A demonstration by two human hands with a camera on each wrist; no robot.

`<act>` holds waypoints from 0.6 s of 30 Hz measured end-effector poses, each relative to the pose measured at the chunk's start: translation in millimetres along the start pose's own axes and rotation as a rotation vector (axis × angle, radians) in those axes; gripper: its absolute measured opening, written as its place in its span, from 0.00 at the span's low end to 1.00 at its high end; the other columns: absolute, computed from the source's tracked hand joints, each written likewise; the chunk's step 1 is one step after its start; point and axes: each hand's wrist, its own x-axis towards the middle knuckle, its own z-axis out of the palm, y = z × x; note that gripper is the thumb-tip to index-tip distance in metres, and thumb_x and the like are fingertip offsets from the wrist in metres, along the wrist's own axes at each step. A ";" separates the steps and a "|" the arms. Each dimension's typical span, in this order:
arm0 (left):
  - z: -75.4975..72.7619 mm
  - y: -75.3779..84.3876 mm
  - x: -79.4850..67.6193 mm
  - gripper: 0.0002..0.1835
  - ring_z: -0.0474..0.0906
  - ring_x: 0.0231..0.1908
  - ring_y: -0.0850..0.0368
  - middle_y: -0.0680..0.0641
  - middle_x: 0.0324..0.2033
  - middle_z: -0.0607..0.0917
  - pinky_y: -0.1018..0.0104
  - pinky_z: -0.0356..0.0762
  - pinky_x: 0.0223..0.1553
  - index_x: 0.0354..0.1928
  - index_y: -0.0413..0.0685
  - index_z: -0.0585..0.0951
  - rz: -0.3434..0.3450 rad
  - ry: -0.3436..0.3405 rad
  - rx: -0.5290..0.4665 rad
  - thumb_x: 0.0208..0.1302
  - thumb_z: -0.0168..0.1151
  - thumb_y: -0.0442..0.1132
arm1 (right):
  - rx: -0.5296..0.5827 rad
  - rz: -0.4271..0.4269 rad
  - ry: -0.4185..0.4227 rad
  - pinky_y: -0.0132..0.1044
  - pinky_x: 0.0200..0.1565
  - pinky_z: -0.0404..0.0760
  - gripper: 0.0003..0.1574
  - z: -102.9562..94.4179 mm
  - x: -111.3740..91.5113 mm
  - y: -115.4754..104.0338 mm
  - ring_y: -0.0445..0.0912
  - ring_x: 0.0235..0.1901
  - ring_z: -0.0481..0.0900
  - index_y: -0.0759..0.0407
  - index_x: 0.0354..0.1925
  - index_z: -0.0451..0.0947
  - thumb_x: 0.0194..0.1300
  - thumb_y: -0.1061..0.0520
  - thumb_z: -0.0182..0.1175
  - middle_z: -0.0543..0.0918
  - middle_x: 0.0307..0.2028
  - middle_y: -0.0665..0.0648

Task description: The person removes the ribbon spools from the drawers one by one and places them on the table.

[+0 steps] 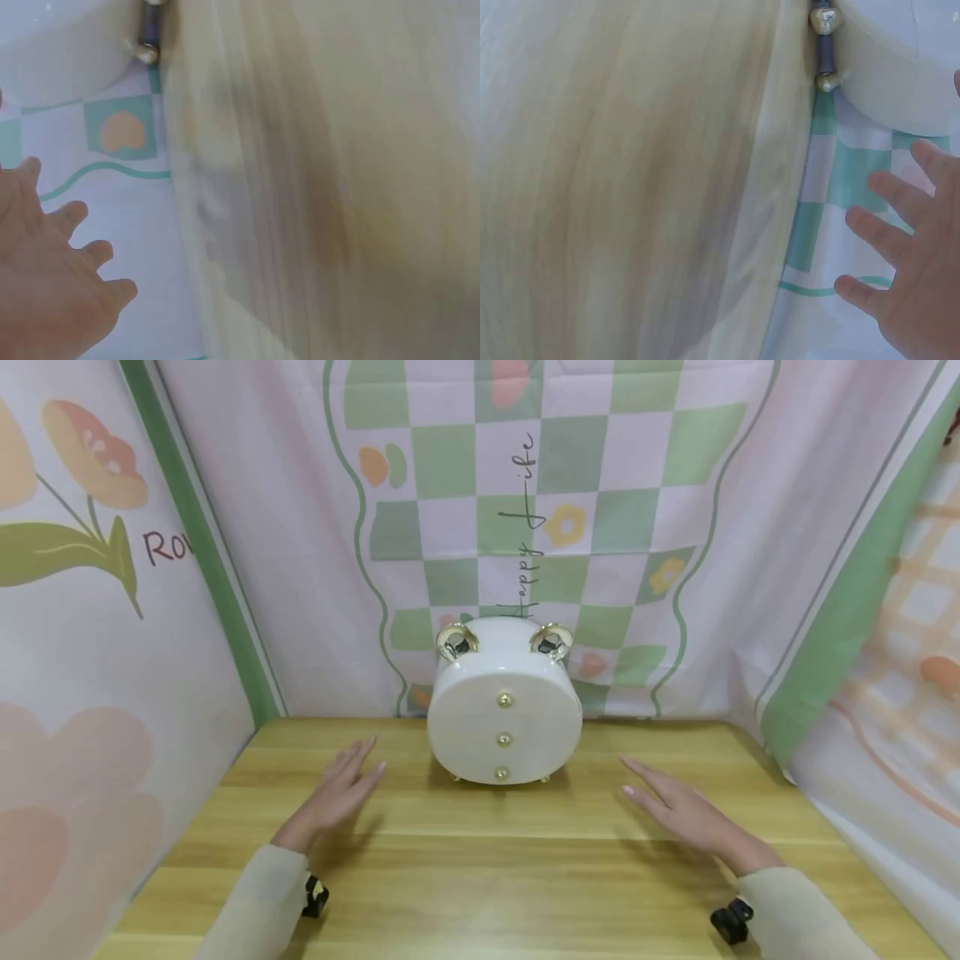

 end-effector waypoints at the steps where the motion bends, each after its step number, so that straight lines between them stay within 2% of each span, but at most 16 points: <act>1: -0.1 1.7 0.9 0.38 0.33 0.75 0.32 0.39 0.78 0.41 0.27 0.31 0.66 0.81 0.58 0.44 0.005 -0.001 -0.026 0.77 0.35 0.65 | 0.020 -0.007 -0.003 0.71 0.64 0.56 0.39 0.0 0.6 -0.7 0.70 0.70 0.58 0.58 0.78 0.52 0.81 0.39 0.42 0.59 0.74 0.68; 5: -1.2 7.4 5.1 0.37 0.38 0.75 0.34 0.39 0.78 0.44 0.30 0.37 0.68 0.81 0.55 0.44 0.042 0.002 -0.125 0.79 0.37 0.62 | 0.098 -0.013 -0.021 0.71 0.62 0.59 0.37 -1.3 1.5 -5.2 0.69 0.68 0.61 0.55 0.79 0.51 0.82 0.41 0.40 0.60 0.74 0.65; 10: -3.2 14.1 11.5 0.38 0.45 0.75 0.35 0.40 0.77 0.50 0.29 0.42 0.68 0.81 0.60 0.45 0.054 0.013 -0.216 0.77 0.38 0.65 | 0.155 0.004 -0.024 0.71 0.59 0.65 0.36 -4.1 3.3 -15.6 0.67 0.66 0.67 0.49 0.79 0.51 0.81 0.40 0.41 0.65 0.72 0.63; 15: -5.1 24.3 18.2 0.37 0.58 0.70 0.34 0.39 0.74 0.61 0.30 0.58 0.64 0.81 0.62 0.48 0.044 0.029 -0.267 0.77 0.40 0.64 | 0.156 0.014 -0.003 0.71 0.56 0.69 0.35 -5.8 6.6 -26.0 0.66 0.63 0.71 0.46 0.78 0.55 0.80 0.40 0.43 0.73 0.66 0.64; 18: -7.0 30.8 24.1 0.36 0.63 0.68 0.35 0.40 0.72 0.65 0.31 0.65 0.61 0.80 0.63 0.50 0.040 0.051 -0.283 0.77 0.41 0.65 | 0.156 0.014 0.014 0.69 0.53 0.73 0.33 -6.0 9.7 -31.2 0.62 0.59 0.75 0.44 0.76 0.60 0.79 0.39 0.46 0.80 0.60 0.61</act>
